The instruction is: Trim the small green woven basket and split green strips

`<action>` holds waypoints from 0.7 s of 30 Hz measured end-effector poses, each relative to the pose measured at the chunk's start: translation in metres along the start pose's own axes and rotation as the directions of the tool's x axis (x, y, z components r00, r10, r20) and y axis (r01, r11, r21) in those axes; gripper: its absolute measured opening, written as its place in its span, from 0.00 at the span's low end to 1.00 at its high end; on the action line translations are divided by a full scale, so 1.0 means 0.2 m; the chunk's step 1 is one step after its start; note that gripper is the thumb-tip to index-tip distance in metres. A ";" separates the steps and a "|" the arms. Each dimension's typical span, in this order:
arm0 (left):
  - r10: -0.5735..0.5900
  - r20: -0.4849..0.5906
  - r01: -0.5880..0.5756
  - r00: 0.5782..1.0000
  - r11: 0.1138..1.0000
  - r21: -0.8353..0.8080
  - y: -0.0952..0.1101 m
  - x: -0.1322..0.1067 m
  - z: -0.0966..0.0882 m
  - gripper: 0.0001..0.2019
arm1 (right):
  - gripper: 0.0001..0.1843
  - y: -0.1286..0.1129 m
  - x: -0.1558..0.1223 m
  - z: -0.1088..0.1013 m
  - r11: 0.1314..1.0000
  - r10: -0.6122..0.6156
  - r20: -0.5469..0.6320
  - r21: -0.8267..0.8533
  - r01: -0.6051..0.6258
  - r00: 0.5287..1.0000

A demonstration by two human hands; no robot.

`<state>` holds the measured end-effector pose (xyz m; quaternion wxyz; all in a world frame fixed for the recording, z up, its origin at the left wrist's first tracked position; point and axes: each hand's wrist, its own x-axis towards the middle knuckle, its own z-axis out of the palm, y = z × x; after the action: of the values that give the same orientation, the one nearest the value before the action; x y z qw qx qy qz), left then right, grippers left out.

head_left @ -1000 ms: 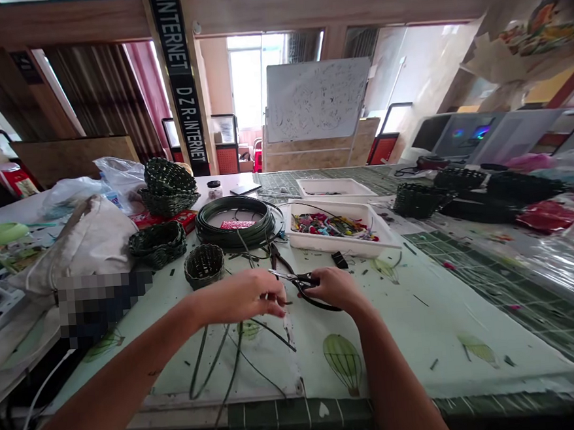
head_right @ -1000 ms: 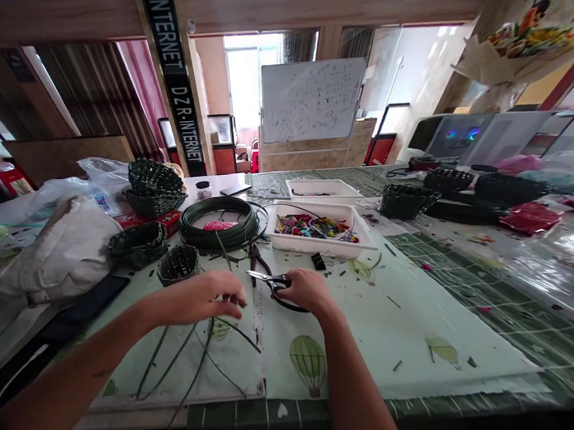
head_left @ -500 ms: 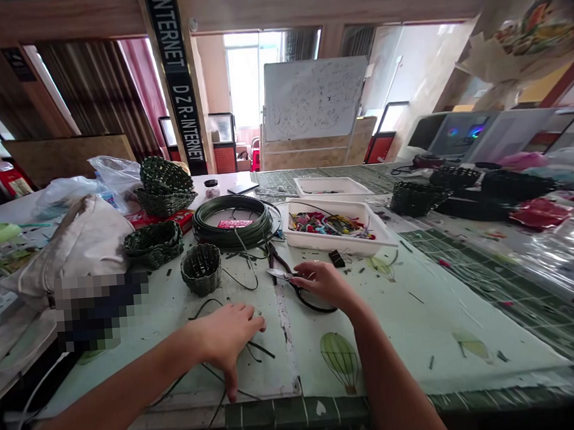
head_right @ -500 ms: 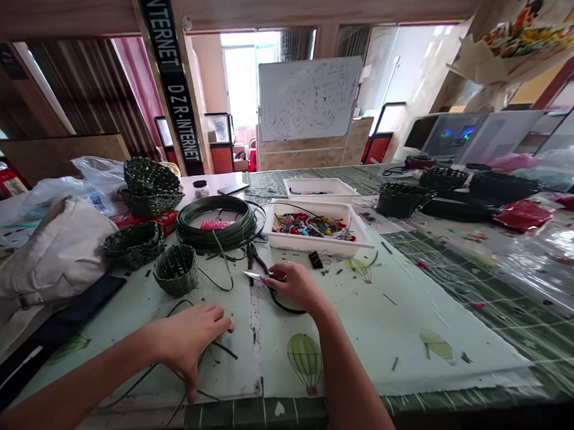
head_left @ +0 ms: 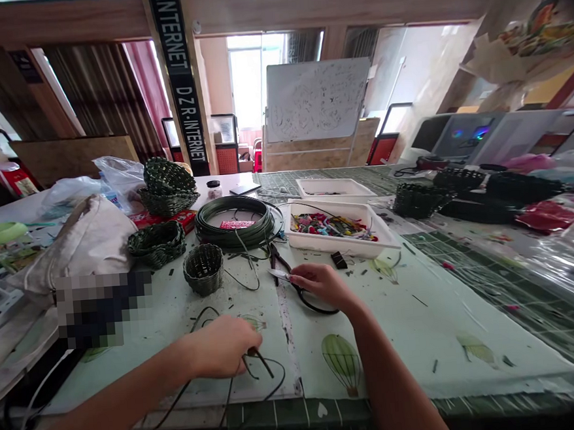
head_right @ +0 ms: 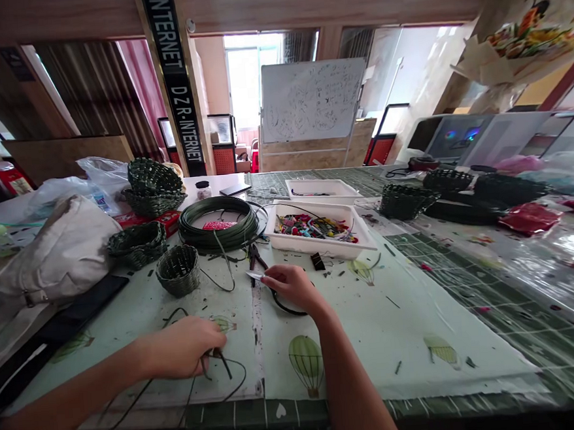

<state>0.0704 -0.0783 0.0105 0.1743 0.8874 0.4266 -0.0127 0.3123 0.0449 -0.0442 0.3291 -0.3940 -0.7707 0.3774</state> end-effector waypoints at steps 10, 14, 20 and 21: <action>-0.480 -0.553 0.080 0.682 0.799 -0.596 -0.29 -0.01 -0.44 0.08 | 0.42 -0.03 -0.01 -0.04 0.734 0.025 0.256 0.651 -0.192 0.966; -0.519 -0.523 0.109 0.676 0.772 -0.626 -0.32 0.04 -0.40 0.09 | 0.41 -0.06 0.00 -0.04 0.590 0.004 0.229 0.785 -0.187 0.973; -0.380 -0.479 0.034 0.791 0.809 -0.587 -0.16 0.16 -0.29 0.12 | 0.35 -0.12 -0.02 0.01 0.590 0.007 0.126 0.800 -0.106 0.992; -0.383 -0.487 0.026 0.785 0.805 -0.592 -0.14 0.19 -0.29 0.13 | 0.35 -0.11 -0.02 0.01 0.614 0.019 0.084 0.786 -0.078 0.996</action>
<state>0.0664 -0.0155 0.0494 0.2818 0.7025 0.5416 0.3656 0.3040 0.0308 -0.0272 0.4320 -0.2174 -0.5267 0.6991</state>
